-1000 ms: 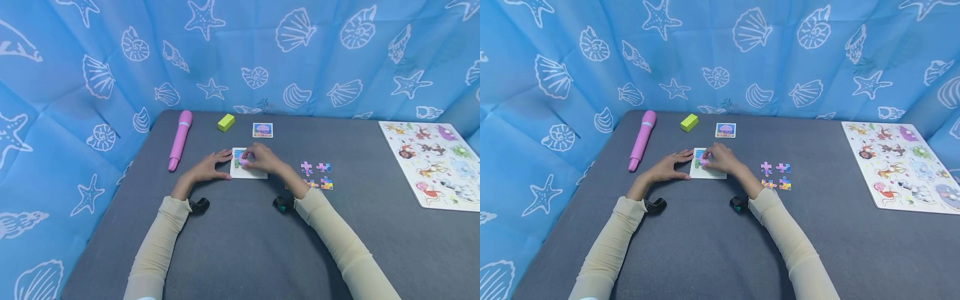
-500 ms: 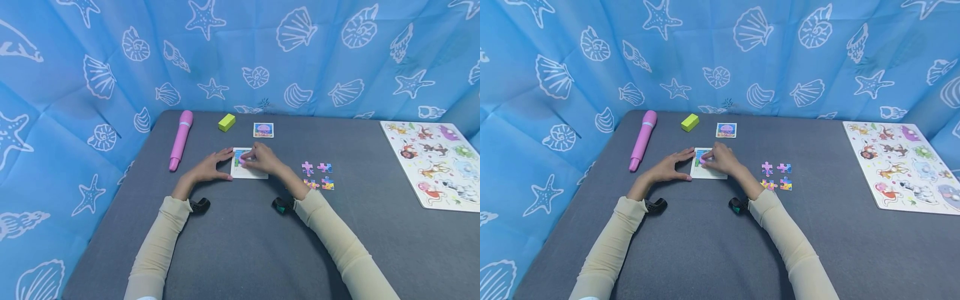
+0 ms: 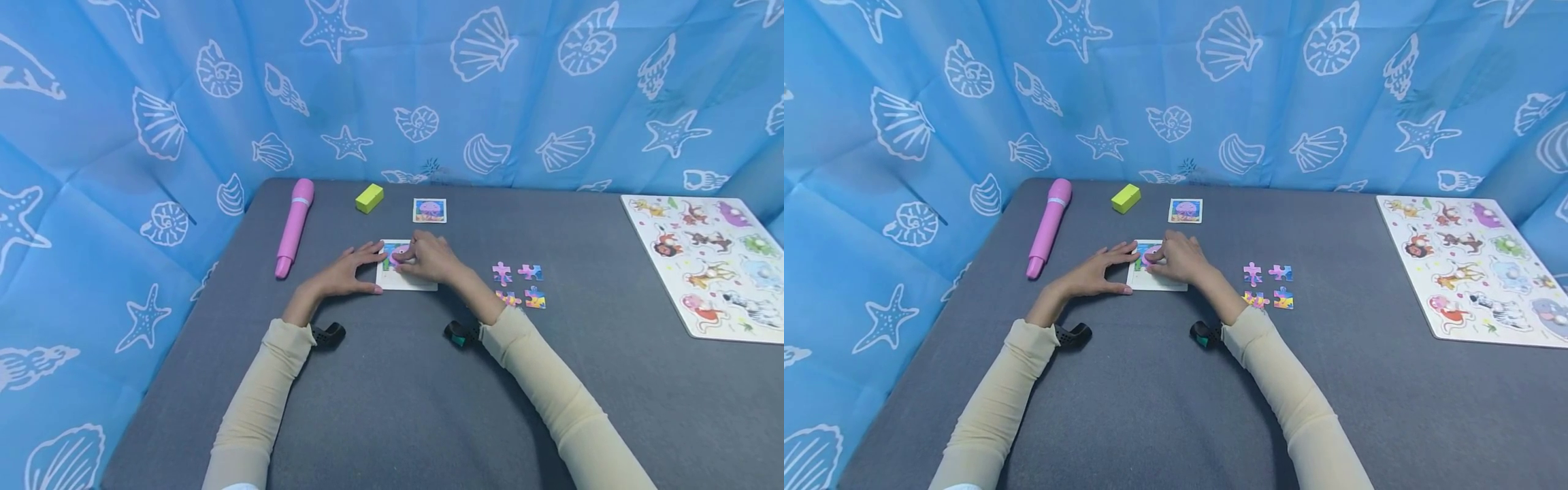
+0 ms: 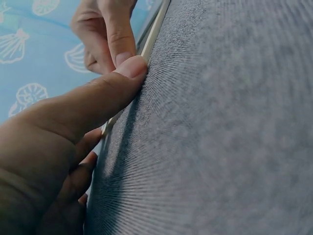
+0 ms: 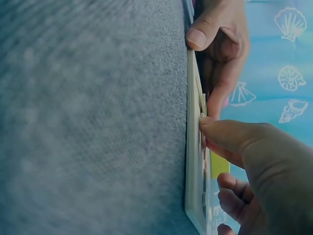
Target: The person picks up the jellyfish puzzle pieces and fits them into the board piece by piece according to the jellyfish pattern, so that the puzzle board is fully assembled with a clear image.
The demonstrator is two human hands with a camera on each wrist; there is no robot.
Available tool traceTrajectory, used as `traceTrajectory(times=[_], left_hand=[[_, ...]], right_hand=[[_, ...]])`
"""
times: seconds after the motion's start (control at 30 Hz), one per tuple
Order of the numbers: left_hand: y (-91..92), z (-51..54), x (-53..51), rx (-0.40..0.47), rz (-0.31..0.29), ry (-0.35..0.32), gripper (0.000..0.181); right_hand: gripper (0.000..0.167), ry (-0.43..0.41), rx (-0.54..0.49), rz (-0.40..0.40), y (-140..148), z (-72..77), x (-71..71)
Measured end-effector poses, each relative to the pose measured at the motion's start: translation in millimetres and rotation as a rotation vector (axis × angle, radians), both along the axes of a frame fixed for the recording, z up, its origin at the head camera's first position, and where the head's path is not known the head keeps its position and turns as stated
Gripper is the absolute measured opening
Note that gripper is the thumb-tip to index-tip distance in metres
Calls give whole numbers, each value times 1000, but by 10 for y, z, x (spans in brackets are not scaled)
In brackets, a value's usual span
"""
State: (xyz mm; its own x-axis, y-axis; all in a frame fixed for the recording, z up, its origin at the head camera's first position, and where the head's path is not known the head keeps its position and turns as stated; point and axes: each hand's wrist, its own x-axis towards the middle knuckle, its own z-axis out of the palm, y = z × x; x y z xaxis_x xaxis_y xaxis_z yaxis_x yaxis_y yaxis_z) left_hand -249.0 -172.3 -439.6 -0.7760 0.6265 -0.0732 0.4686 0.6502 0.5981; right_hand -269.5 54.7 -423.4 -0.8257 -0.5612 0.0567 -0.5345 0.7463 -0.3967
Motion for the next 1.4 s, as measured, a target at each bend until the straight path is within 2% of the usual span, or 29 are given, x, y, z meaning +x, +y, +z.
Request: traceTrajectory(times=[0.43,0.67,1.03,1.2,1.4], left_hand=[[-4,2,2,16,44,-30,75],[21,23,10,-7,25,-16,70],[54,44,-1,-9,15,14,69],[48,64,9,-29,20,16,75],[29,47,27,-27,14,13,68]], right_hand=[[36,-3,62,3,-49,52,12],[34,-13,106,-17,-50,55,7],[35,28,15,20,16,-7,-24],[37,10,1,10,-24,0,2],[37,6,6,-18,-15,-13,-5]])
